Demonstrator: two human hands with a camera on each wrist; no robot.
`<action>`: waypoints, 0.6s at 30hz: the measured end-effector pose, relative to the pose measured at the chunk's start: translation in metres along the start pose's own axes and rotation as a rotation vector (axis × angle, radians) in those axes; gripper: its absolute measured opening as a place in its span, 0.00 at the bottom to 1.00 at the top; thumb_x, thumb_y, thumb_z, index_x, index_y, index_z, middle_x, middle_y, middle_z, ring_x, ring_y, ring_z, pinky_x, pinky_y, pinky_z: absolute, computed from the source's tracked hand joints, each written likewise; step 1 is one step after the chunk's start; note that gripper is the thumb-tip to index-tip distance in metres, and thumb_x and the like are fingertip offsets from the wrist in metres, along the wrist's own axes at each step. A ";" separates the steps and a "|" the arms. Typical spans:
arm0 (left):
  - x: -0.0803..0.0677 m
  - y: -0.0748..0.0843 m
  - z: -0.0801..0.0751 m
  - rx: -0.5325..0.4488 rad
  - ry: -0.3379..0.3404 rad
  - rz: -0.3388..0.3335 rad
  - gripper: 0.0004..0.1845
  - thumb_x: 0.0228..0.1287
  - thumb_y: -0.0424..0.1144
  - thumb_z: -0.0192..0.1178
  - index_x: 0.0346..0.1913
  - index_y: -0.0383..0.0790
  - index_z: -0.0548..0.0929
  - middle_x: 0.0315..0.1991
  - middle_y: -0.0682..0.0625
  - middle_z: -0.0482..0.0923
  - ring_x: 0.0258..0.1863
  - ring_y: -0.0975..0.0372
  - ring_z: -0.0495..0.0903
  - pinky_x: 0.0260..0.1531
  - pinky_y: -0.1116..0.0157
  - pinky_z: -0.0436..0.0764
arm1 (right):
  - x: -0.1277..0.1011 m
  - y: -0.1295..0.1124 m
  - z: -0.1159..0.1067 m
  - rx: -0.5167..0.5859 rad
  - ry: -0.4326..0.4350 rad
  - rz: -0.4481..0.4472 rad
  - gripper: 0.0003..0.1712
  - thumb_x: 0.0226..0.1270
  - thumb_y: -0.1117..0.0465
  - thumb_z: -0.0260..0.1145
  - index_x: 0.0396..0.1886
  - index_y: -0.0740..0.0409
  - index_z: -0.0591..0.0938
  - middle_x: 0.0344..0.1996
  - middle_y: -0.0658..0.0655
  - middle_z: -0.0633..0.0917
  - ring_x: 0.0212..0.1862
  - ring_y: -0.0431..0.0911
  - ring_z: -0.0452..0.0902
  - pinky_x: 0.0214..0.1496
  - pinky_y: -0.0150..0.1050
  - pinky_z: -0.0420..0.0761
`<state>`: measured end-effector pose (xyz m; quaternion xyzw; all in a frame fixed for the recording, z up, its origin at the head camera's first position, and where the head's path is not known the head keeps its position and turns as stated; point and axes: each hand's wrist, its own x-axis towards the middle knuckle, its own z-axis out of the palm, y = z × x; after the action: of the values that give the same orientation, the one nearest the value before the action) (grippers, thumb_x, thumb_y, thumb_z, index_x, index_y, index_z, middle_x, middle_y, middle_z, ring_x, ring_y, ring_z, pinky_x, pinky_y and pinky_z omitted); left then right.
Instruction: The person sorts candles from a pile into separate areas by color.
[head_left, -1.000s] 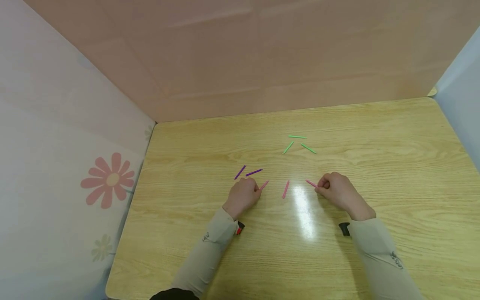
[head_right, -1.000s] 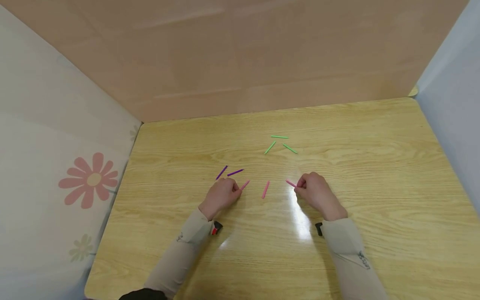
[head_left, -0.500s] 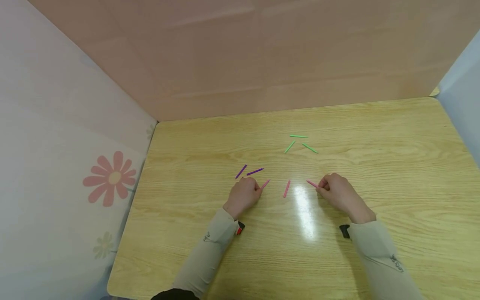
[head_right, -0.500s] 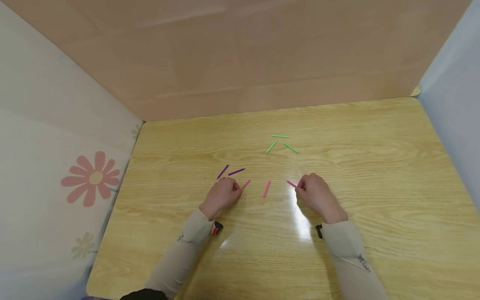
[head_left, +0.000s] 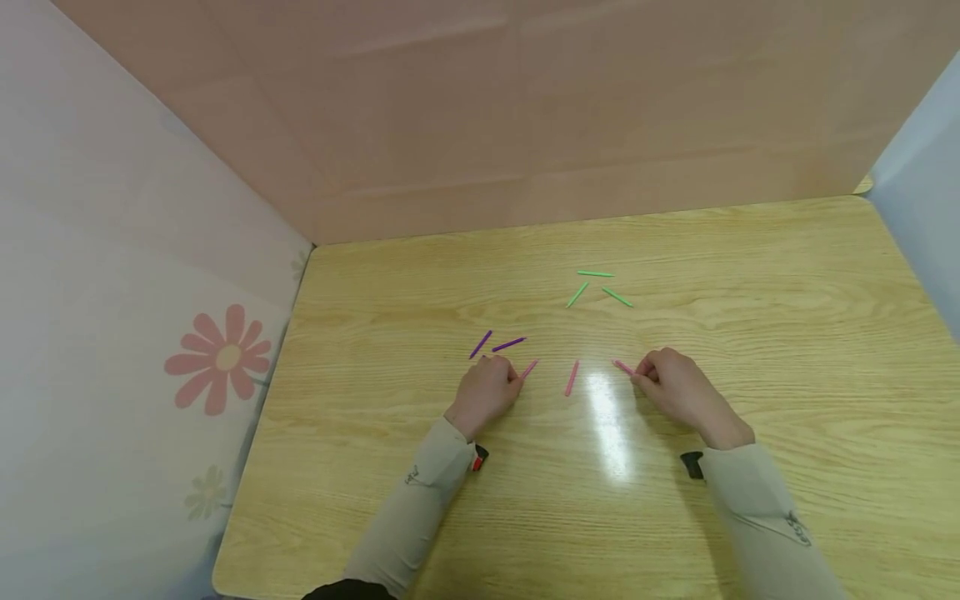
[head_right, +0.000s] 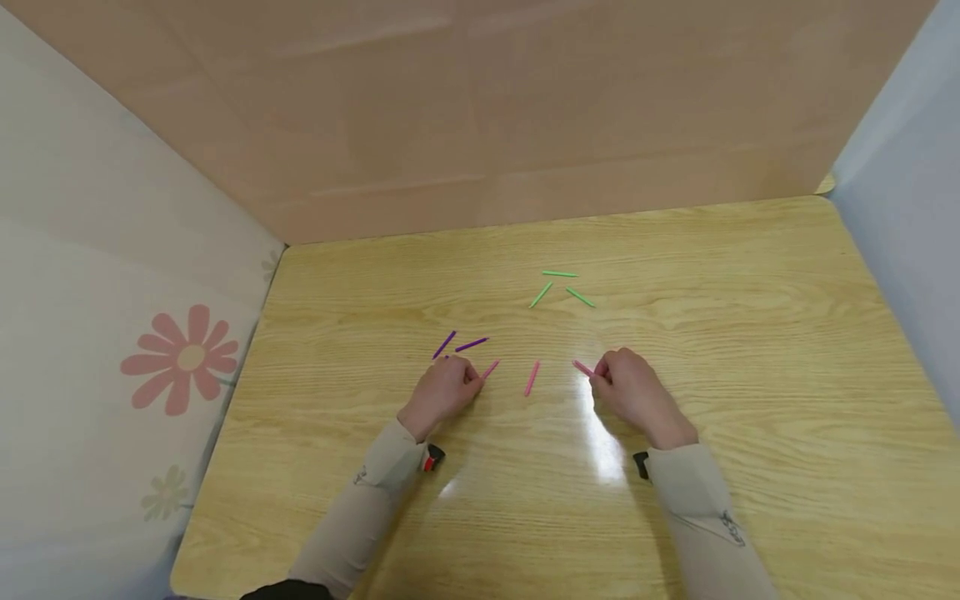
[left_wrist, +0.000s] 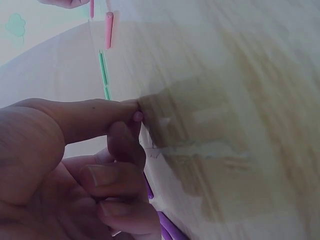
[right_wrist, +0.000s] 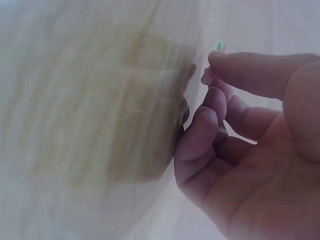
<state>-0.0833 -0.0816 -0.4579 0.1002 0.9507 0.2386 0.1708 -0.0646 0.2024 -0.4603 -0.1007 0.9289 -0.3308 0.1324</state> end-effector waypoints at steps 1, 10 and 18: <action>0.000 0.000 0.000 -0.001 -0.001 0.002 0.14 0.65 0.36 0.59 0.22 0.37 0.84 0.14 0.54 0.68 0.12 0.67 0.62 0.13 0.72 0.60 | -0.001 0.000 0.000 0.003 -0.001 -0.001 0.07 0.66 0.66 0.61 0.33 0.68 0.82 0.29 0.60 0.81 0.31 0.46 0.73 0.32 0.38 0.73; 0.001 -0.003 0.001 -0.001 0.005 0.009 0.14 0.65 0.36 0.59 0.21 0.38 0.82 0.14 0.55 0.67 0.13 0.67 0.62 0.13 0.72 0.59 | -0.006 0.004 -0.006 0.005 -0.010 0.014 0.09 0.68 0.66 0.60 0.36 0.70 0.82 0.33 0.63 0.80 0.30 0.47 0.71 0.32 0.39 0.72; 0.002 -0.002 0.000 0.028 0.000 -0.008 0.11 0.65 0.39 0.59 0.28 0.38 0.86 0.19 0.53 0.76 0.17 0.66 0.68 0.18 0.71 0.66 | -0.014 0.016 -0.015 -0.036 0.028 0.027 0.10 0.68 0.65 0.60 0.37 0.70 0.81 0.33 0.64 0.80 0.32 0.48 0.73 0.33 0.40 0.73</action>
<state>-0.0850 -0.0824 -0.4596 0.0987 0.9544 0.2244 0.1703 -0.0578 0.2274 -0.4571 -0.0861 0.9377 -0.3138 0.1222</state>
